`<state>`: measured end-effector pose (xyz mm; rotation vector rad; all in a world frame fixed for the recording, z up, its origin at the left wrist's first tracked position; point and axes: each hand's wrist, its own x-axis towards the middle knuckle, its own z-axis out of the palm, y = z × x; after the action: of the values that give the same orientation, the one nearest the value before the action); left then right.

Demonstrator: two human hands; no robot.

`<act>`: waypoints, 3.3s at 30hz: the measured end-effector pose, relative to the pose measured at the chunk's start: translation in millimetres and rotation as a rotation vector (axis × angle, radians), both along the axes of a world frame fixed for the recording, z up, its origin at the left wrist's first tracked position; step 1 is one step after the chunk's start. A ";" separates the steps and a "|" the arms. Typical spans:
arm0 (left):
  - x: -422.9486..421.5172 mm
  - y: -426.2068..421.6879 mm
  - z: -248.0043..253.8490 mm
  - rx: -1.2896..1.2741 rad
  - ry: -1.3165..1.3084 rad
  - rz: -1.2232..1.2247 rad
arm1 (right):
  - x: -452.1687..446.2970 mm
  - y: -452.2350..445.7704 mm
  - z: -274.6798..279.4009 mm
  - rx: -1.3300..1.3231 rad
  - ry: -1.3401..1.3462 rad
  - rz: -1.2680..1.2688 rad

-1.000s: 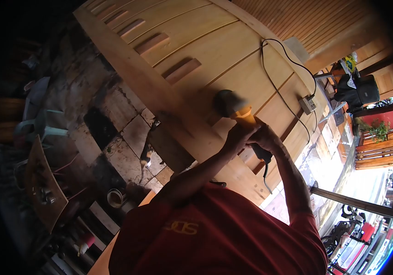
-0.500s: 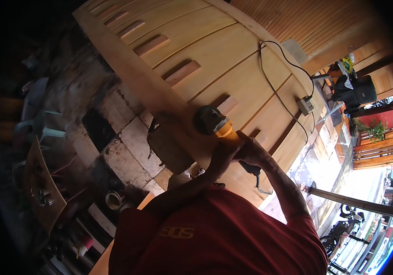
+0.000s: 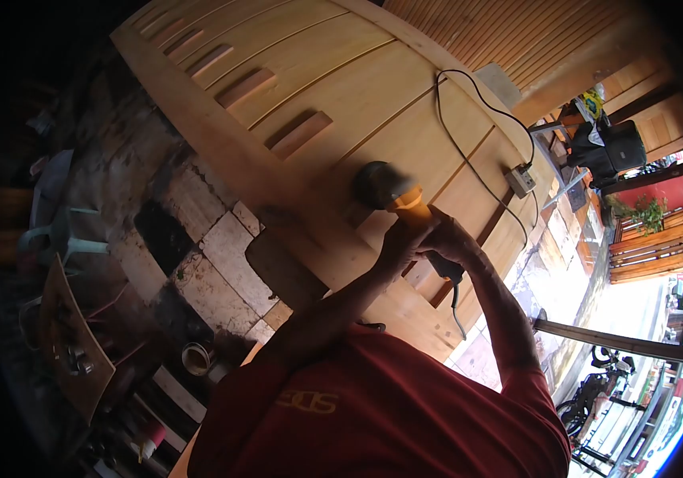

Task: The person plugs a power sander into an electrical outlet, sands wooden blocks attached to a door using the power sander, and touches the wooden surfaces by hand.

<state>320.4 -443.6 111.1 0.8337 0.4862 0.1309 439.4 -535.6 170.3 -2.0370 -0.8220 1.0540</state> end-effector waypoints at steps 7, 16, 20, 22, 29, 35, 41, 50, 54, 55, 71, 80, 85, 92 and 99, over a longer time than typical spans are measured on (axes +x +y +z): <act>38.4 6.6 4.4 0.034 0.039 -0.109 | 31.4 -5.6 -7.7 0.095 0.046 -0.062; -12.8 -4.4 1.6 0.011 0.076 0.001 | -11.7 -2.5 -4.5 0.024 0.018 0.012; -41.6 0.7 4.2 -0.012 0.042 0.039 | -34.2 5.3 -2.9 -0.064 -0.072 0.088; -49.2 0.0 3.2 -0.033 0.017 0.066 | -40.2 2.2 -10.9 -0.047 -0.070 0.085; -55.4 -5.4 -3.7 -0.035 0.012 0.092 | -56.8 -1.1 -3.6 -0.057 -0.084 0.064; -41.4 5.8 -0.1 -0.070 -0.015 -0.068 | -51.3 -8.1 -9.9 0.108 0.056 -0.064; -62.6 -7.4 12.4 0.119 -0.045 -0.125 | -88.7 -27.1 21.0 0.100 -0.119 -0.113; -93.9 -41.7 24.8 0.329 0.001 -0.383 | -149.0 -81.0 22.0 0.126 0.019 -0.396; -99.1 -60.3 21.0 0.282 -0.041 -0.405 | -158.9 -103.0 20.5 0.073 0.079 -0.477; -99.0 -64.2 21.2 0.276 -0.032 -0.426 | -159.9 -108.9 19.1 0.071 0.087 -0.490; -75.3 1.4 44.6 0.319 -0.010 -0.084 | -98.4 -23.2 38.9 0.188 -0.062 -0.115; -68.5 138.7 10.9 0.094 -0.061 0.139 | -75.5 138.4 23.7 0.139 0.045 0.054; -82.1 181.9 -3.4 0.105 -0.047 0.196 | -77.8 190.5 4.7 0.050 -0.047 0.114; -79.8 198.7 -10.0 0.076 -0.080 0.218 | -78.0 217.0 15.4 -0.123 -0.099 0.122; -56.5 204.8 -5.4 0.052 -0.099 0.218 | -56.1 215.9 -3.3 -0.047 -0.097 0.089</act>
<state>263.9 -238.8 105.7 0.8198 0.4814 0.3847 383.2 -319.7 167.0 -2.1217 -0.9536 1.0393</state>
